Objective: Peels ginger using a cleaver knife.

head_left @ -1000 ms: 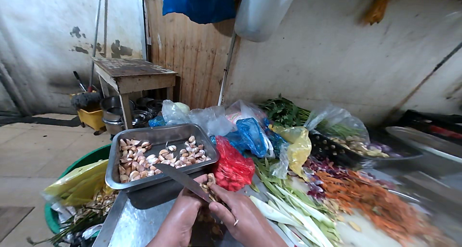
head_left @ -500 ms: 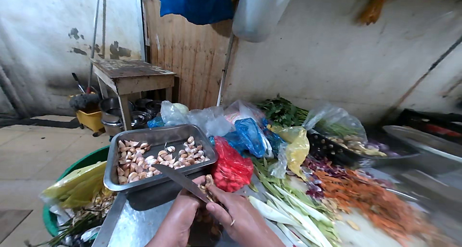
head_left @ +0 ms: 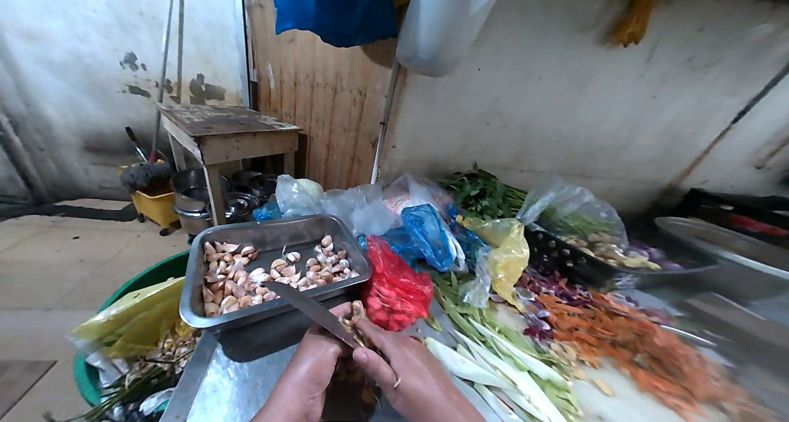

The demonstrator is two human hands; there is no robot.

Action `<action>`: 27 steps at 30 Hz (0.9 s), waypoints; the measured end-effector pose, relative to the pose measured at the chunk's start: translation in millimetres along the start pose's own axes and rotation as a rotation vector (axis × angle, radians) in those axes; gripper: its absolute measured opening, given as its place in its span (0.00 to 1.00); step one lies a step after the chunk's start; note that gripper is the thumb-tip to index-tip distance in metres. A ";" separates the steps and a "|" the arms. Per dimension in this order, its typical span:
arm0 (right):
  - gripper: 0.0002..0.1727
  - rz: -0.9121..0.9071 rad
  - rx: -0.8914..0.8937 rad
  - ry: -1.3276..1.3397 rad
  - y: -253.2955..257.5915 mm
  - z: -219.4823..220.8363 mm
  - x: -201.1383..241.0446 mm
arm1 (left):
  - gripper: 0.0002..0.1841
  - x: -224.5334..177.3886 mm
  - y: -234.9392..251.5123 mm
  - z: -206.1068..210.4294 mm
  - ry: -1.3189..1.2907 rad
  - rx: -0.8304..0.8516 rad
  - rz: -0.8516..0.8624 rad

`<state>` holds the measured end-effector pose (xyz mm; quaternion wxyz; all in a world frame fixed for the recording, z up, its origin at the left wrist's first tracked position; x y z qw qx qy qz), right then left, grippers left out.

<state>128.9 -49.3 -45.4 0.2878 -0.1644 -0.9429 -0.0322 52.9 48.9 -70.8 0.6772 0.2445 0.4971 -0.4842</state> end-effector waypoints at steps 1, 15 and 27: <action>0.44 -0.002 -0.004 -0.001 0.0 0.0 -0.1 | 0.16 0.3 0.0 0.0 -0.005 0.001 -0.002; 0.44 0.025 0.052 0.007 2.5 2.5 -3.1 | 0.15 10.2 2.1 0.5 -0.066 -0.020 -0.050; 0.45 0.035 0.064 0.001 2.8 3.4 -5.0 | 0.15 11.1 1.4 1.5 -0.055 -0.032 -0.062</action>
Point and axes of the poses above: each hand's wrist, its own y-axis towards the middle knuckle, its own z-axis out of the palm, x = y × z, the point moved 8 cm from there along y, towards the middle knuckle, and after that the axes turned 9 degrees about x, right-handed, at the moved point
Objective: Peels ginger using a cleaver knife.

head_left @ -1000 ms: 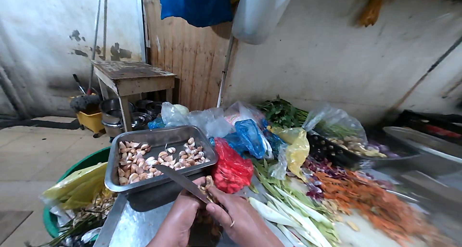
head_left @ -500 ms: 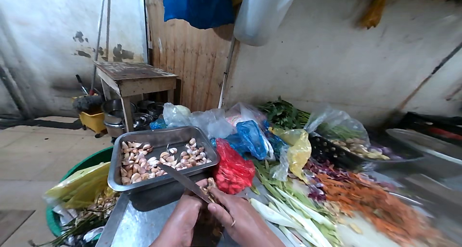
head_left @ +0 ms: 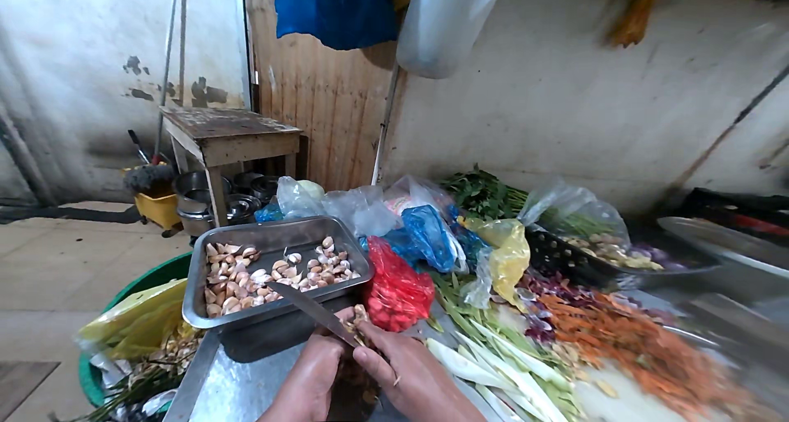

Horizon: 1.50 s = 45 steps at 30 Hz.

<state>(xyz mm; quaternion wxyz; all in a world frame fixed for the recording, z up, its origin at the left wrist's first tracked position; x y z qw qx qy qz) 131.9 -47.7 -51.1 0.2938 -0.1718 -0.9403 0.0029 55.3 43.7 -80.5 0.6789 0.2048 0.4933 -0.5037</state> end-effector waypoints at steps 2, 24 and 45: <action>0.44 0.003 0.000 0.002 -0.2 -0.1 0.3 | 0.15 0.0 -0.1 0.2 -0.014 -0.002 0.000; 0.43 0.018 0.019 0.003 0.6 -0.1 -0.4 | 0.16 1.2 -0.3 -0.8 -0.013 -0.013 -0.016; 0.43 -0.001 -0.011 0.002 -0.1 -0.8 -0.9 | 0.16 2.1 1.3 -0.8 -0.001 -0.002 0.001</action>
Point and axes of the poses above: each hand's wrist, its own y-axis towards the middle knuckle, its own z-axis out of the palm, x = y × z, the point moved 8 cm from there along y, towards the middle knuckle, and after that the axes turned 9 degrees about x, right-handed, at the moved point
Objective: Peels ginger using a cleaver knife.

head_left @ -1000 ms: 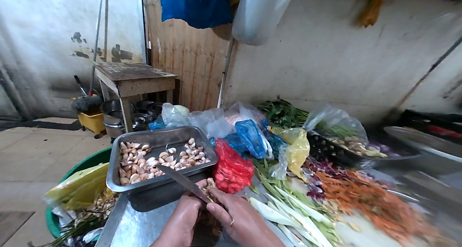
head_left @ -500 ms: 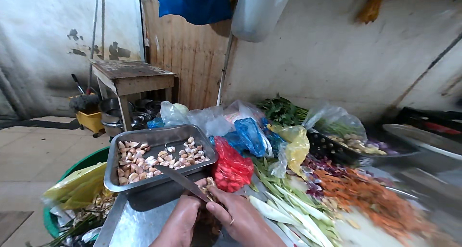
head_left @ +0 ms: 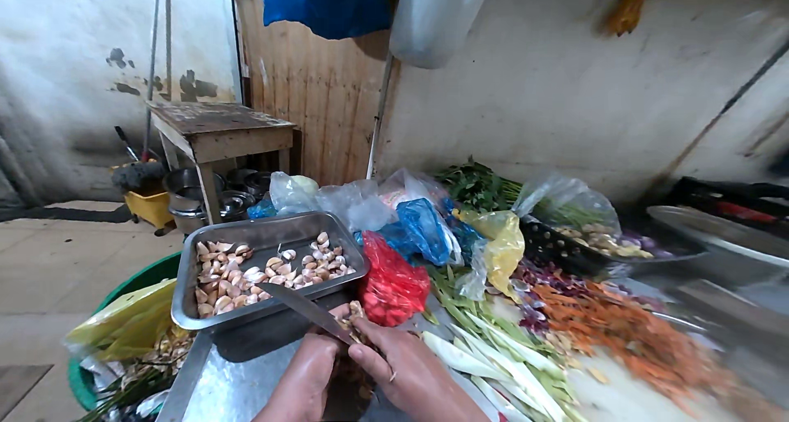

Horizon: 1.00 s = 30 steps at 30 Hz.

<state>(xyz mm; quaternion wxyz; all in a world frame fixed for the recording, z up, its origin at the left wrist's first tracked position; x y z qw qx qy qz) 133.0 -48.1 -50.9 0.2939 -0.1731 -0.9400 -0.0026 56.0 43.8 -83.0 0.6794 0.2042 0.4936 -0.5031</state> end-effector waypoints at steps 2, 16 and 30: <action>0.43 -0.002 0.010 0.000 0.1 0.0 0.9 | 0.16 0.5 0.4 -0.3 -0.007 0.003 0.003; 0.44 0.002 0.013 -0.003 -0.2 0.6 -0.6 | 0.16 0.9 0.7 0.0 -0.003 0.010 0.011; 0.44 0.021 0.049 -0.006 -0.5 1.1 -1.2 | 0.17 1.5 -0.4 -0.4 0.009 -0.018 -0.006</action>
Point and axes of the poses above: each hand's wrist, its own y-axis towards the middle knuckle, its own z-axis out of the palm, x = y × z, the point moved 8 cm from there along y, towards the middle knuckle, and after that the axes turned 9 degrees about x, right-handed, at the moved point
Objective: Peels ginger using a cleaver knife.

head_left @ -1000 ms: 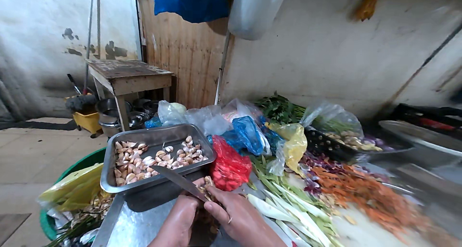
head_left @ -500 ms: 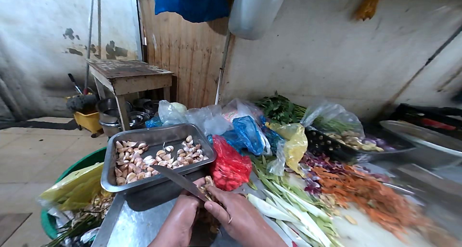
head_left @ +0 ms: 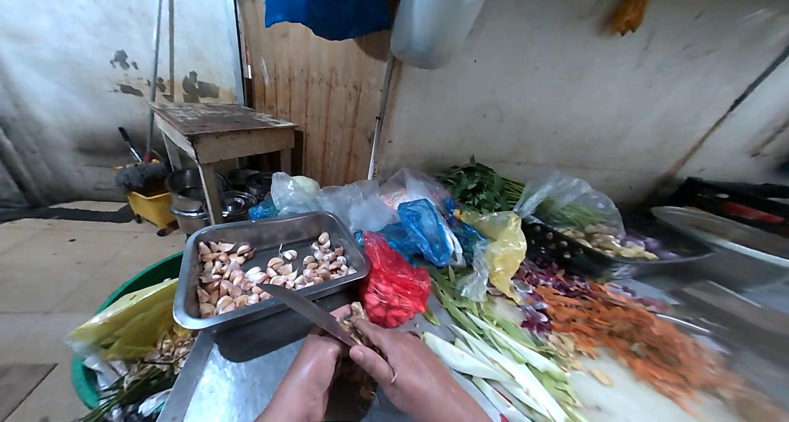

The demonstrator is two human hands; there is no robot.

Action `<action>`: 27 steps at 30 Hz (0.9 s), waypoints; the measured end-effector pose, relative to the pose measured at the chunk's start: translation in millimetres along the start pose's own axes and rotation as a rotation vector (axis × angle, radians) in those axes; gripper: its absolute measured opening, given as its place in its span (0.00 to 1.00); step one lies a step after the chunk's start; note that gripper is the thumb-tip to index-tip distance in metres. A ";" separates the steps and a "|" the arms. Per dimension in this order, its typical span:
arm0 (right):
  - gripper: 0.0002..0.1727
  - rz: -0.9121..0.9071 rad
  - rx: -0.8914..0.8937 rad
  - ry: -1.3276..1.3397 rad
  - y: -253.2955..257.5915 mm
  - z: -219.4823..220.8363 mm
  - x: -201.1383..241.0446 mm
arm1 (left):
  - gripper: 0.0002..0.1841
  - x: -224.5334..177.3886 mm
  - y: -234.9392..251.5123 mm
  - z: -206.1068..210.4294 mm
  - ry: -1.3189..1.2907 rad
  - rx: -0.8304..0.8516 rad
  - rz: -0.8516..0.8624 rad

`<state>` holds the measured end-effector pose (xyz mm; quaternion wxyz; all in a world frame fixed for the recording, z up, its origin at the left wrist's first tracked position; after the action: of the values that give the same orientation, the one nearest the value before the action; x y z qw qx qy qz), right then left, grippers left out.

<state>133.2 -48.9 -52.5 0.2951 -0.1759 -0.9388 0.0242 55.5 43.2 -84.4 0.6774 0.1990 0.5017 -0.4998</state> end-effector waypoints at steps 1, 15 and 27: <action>0.43 -0.004 -0.007 0.001 -0.1 -0.3 -0.1 | 0.17 -0.1 -0.1 0.3 0.003 0.006 0.004; 0.43 0.005 0.005 0.003 -1.4 -0.7 0.9 | 0.17 0.2 -0.7 1.1 -0.001 0.003 0.001; 0.43 -0.006 0.002 0.001 -1.4 -0.6 0.9 | 0.16 -1.0 -2.5 1.4 -0.014 -0.013 -0.001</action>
<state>132.3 -49.9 -51.3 0.2960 -0.1727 -0.9391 0.0243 54.0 41.5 -82.4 0.6820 0.1906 0.5002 -0.4983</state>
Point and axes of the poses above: each hand's wrist, its own y-axis towards the middle knuckle, its own z-axis out of the palm, x = y × z, the point moved 8 cm from there along y, towards the middle knuckle, and after that the axes turned 9 degrees about x, right-handed, at the moved point
